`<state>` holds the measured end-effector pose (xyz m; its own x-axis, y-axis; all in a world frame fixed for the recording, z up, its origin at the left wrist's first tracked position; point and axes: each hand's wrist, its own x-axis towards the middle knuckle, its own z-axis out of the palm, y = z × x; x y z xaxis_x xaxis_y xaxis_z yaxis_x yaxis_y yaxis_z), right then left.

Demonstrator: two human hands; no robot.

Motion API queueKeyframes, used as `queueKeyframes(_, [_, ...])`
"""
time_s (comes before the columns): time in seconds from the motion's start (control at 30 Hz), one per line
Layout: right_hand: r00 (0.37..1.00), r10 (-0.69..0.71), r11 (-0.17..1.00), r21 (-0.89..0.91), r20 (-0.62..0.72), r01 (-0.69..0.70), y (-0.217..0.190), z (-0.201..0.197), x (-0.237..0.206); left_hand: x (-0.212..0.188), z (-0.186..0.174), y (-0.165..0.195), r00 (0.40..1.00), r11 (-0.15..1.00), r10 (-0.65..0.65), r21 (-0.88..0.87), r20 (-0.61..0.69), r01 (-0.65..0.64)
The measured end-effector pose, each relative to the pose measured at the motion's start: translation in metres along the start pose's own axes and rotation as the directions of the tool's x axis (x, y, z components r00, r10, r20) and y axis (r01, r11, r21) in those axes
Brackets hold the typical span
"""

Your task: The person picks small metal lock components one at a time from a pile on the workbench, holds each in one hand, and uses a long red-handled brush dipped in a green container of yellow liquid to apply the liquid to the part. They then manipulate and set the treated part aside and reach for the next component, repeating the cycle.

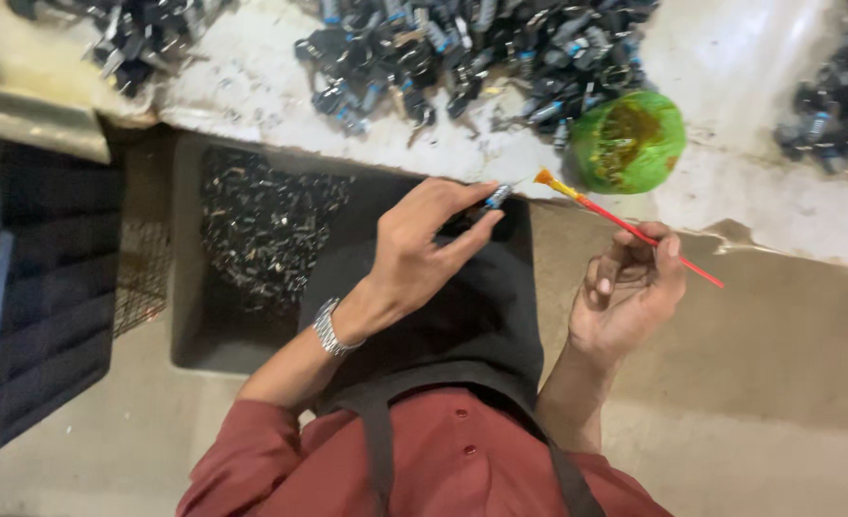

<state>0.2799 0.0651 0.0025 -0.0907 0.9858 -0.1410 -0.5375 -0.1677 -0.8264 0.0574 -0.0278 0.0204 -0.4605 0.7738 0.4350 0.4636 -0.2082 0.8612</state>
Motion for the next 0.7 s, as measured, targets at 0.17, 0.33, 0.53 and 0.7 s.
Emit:
queueKeyframes(0.17, [0.999, 0.039, 0.999, -0.003, 0.004, -0.039, 0.007, -0.002, -0.009, -0.002, -0.001, 0.002, 1.000, 0.999, -0.013, -0.029, 0.000, 0.013])
queueKeyframes(0.33, [0.998, -0.017, 0.987, -0.156, 0.055, 0.026, 0.012, -0.001, -0.013, -0.002, -0.004, 0.002, 0.999, 0.999, -0.018, -0.038, -0.029, 0.017])
queueKeyframes(0.53, [0.969, -0.244, 0.949, -0.195, 0.043, 0.248, -0.001, -0.014, -0.003, -0.003, -0.008, 0.000, 0.999, 0.999, -0.007, -0.039, -0.046, 0.005])
queueKeyframes(0.7, [0.890, -0.454, 0.838, -0.324, 0.033, 0.440, -0.012, -0.016, 0.011, -0.014, -0.034, -0.001, 0.983, 0.965, -0.024, 0.253, -0.184, 0.071])
